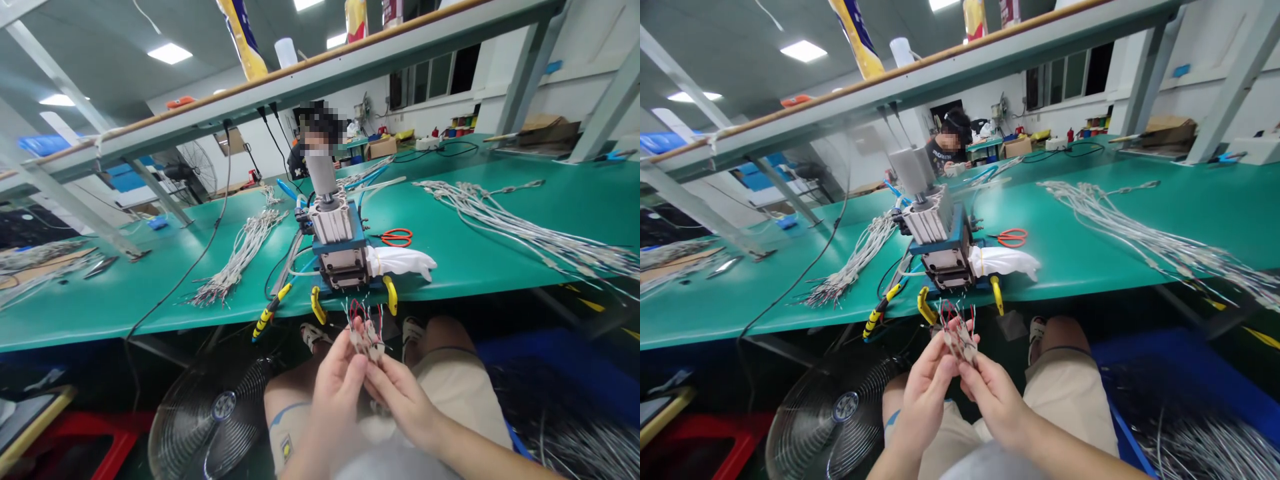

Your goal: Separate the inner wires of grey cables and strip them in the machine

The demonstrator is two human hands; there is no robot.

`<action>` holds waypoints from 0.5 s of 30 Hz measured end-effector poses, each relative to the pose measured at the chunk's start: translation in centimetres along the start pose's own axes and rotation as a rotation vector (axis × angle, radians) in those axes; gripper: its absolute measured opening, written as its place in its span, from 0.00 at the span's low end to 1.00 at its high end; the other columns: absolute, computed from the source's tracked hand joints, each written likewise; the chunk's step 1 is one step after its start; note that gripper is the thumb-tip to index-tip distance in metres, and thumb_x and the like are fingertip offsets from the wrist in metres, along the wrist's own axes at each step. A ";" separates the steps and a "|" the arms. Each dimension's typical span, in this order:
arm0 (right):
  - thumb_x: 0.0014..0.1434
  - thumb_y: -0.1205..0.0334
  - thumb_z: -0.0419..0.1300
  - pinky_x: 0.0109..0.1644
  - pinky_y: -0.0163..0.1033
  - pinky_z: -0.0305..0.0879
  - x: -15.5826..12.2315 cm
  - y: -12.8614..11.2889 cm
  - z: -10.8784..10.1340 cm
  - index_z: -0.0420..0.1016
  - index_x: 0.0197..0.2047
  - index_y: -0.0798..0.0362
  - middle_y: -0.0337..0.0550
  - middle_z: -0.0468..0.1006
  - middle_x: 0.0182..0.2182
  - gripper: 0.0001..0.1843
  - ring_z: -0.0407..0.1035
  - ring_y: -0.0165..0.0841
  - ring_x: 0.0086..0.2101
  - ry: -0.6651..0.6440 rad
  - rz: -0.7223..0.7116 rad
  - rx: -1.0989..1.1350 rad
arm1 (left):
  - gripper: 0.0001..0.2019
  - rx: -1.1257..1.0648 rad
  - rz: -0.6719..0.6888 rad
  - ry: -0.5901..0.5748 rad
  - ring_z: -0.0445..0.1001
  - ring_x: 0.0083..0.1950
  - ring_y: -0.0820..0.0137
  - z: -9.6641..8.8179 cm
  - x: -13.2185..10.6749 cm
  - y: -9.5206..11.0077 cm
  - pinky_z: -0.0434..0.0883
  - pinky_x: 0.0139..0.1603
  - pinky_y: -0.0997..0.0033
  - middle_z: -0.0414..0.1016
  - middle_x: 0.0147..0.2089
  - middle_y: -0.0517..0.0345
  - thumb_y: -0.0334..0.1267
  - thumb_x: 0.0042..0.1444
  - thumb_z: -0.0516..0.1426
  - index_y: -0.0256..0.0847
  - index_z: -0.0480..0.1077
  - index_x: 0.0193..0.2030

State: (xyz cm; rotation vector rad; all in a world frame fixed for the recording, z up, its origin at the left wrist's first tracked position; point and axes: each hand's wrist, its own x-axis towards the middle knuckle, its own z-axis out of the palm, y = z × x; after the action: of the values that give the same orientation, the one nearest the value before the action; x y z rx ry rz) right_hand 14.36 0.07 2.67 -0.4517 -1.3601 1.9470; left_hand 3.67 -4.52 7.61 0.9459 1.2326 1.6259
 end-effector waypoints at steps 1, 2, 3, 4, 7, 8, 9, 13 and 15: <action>0.65 0.45 0.55 0.24 0.33 0.48 -0.1 0.2 -0.1 0.71 0.39 0.53 0.32 0.59 0.22 0.18 0.51 0.26 0.22 0.026 -0.003 -0.031 | 0.22 0.026 -0.001 0.098 0.78 0.52 0.55 0.1 0.0 -0.4 0.74 0.54 0.57 0.79 0.53 0.44 0.47 0.54 0.63 0.41 0.76 0.54; 0.66 0.46 0.54 0.24 0.33 0.49 -0.1 0.5 -0.1 0.71 0.41 0.53 0.33 0.61 0.23 0.18 0.53 0.27 0.22 0.037 -0.005 -0.065 | 0.22 0.063 -0.010 0.173 0.81 0.45 0.56 0.3 0.0 -0.7 0.78 0.46 0.61 0.82 0.46 0.45 0.47 0.52 0.64 0.38 0.77 0.51; 0.67 0.46 0.53 0.24 0.33 0.50 -0.2 0.8 -0.2 0.71 0.43 0.53 0.34 0.63 0.23 0.18 0.55 0.27 0.23 0.038 -0.008 -0.098 | 0.21 0.097 -0.029 0.218 0.81 0.35 0.60 0.4 0.0 -0.9 0.80 0.36 0.65 0.83 0.40 0.46 0.48 0.52 0.64 0.36 0.78 0.49; 0.68 0.46 0.52 0.24 0.33 0.51 -0.4 1.1 -0.2 0.71 0.45 0.54 0.35 0.65 0.23 0.19 0.56 0.27 0.22 0.034 -0.012 -0.128 | 0.21 0.123 -0.053 0.237 0.79 0.26 0.64 0.6 0.0 -1.0 0.78 0.25 0.70 0.83 0.35 0.48 0.49 0.52 0.64 0.35 0.78 0.48; 0.69 0.47 0.49 0.23 0.33 0.55 -0.6 2.0 -0.4 0.71 0.47 0.54 0.37 0.69 0.23 0.20 0.59 0.27 0.20 0.067 -0.034 -0.171 | 0.21 0.109 -0.087 0.262 0.76 0.21 0.69 0.9 0.1 -1.2 0.73 0.18 0.75 0.82 0.33 0.48 0.49 0.53 0.63 0.34 0.78 0.45; 0.69 0.48 0.49 0.24 0.34 0.58 -0.6 2.3 -0.5 0.71 0.48 0.54 0.39 0.72 0.24 0.19 0.62 0.28 0.21 0.108 -0.044 -0.159 | 0.19 0.082 -0.069 0.276 0.79 0.27 0.66 0.9 0.1 -1.3 0.76 0.24 0.73 0.82 0.36 0.47 0.49 0.53 0.63 0.34 0.78 0.44; 0.69 0.48 0.49 0.27 0.35 0.63 -0.6 2.4 -0.7 0.71 0.48 0.54 0.42 0.74 0.27 0.19 0.65 0.30 0.22 0.160 -0.057 -0.143 | 0.18 0.054 -0.038 0.289 0.81 0.34 0.63 0.9 0.0 -1.5 0.78 0.32 0.71 0.82 0.40 0.46 0.48 0.54 0.63 0.35 0.78 0.44; 0.69 0.49 0.50 0.46 0.43 0.69 -0.3 2.4 -1.7 0.75 0.43 0.53 0.50 0.77 0.38 0.18 0.72 0.38 0.39 0.327 -0.184 -0.205 | 0.12 -0.022 0.128 0.341 0.79 0.42 0.66 -0.2 -0.2 -2.2 0.76 0.47 0.68 0.80 0.42 0.50 0.46 0.59 0.60 0.38 0.74 0.42; 0.68 0.49 0.51 0.38 0.40 0.69 -0.4 2.3 -2.0 0.74 0.42 0.52 0.46 0.75 0.34 0.17 0.69 0.35 0.32 0.334 -0.209 -0.185 | 0.11 -0.082 0.144 0.326 0.76 0.33 0.72 -0.7 -0.3 -2.5 0.75 0.39 0.72 0.78 0.37 0.54 0.45 0.60 0.59 0.39 0.72 0.41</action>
State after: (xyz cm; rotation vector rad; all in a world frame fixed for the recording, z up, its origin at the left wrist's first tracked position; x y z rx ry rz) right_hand 15.09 0.65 -0.29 -0.6633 -1.3143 1.5060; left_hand 3.59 -4.73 5.02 0.7524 1.3247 1.9879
